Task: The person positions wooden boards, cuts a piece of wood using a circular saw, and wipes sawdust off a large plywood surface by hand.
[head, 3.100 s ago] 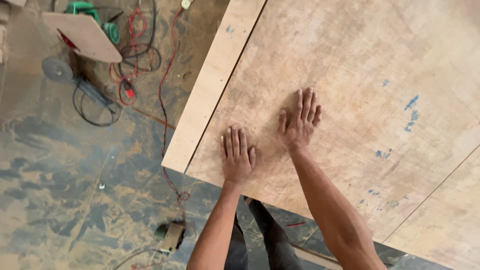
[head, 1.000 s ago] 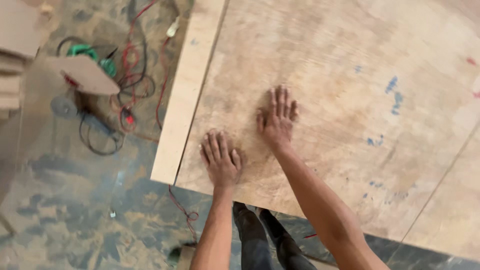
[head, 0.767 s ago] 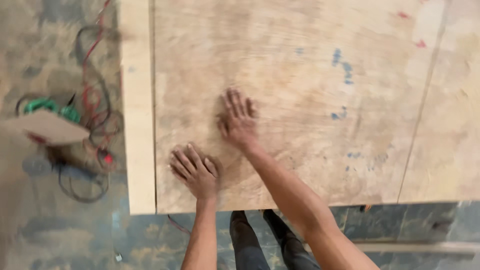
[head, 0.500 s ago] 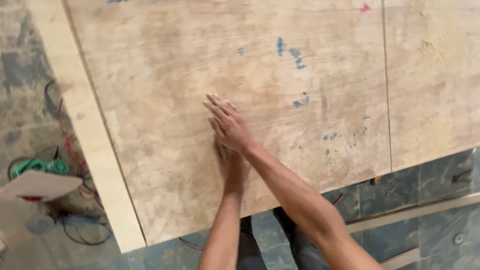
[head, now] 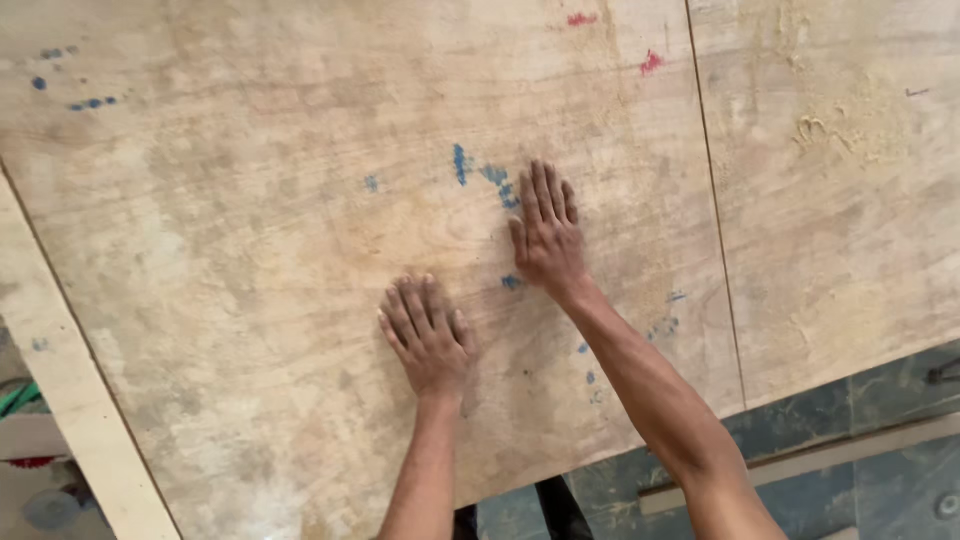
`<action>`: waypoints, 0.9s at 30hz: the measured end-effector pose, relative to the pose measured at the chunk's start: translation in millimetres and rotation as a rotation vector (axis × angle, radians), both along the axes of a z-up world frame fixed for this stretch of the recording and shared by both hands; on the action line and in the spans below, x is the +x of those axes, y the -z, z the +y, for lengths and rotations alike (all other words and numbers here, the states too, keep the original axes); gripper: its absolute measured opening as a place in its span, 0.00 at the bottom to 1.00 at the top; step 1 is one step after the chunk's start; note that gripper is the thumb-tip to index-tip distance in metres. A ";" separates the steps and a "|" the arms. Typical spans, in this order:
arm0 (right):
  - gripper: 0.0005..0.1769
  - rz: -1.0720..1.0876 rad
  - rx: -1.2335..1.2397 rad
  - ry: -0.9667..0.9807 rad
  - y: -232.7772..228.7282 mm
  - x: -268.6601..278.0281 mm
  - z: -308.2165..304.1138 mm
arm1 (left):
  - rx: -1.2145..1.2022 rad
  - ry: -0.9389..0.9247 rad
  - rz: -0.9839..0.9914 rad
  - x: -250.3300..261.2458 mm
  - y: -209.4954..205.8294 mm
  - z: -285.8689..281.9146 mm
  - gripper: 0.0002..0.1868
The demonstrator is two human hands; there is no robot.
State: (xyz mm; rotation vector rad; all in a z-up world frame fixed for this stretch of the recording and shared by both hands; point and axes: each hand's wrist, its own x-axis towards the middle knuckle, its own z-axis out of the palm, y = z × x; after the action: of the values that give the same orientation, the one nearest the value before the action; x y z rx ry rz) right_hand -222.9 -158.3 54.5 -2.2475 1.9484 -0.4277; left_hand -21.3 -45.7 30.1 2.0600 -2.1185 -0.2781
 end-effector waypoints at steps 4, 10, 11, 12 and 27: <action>0.34 -0.243 -0.127 -0.101 -6.5 16.5 33.8 | -0.019 0.007 -0.044 -4.8 -6.9 -2.7 0.35; 0.35 -0.046 0.050 -0.009 25.7 -12.3 34.9 | 0.007 -0.017 0.022 -6.2 -5.1 3.3 0.35; 0.38 0.032 0.093 0.052 33.7 -18.3 24.6 | 0.013 -0.014 0.028 -4.4 -3.7 2.4 0.35; 0.37 0.029 0.107 0.051 38.4 -21.8 17.0 | -0.002 -0.013 0.012 -2.5 -2.3 0.9 0.35; 0.40 0.059 0.102 0.039 31.3 -13.8 43.8 | 0.020 -0.029 -0.007 -4.0 -2.3 4.2 0.35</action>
State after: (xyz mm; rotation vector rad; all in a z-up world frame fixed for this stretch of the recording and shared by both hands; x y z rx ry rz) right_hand -236.7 -114.4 23.3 -2.1869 1.9968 -0.2621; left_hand -25.3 -41.5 32.4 2.1039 -2.0962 -0.2899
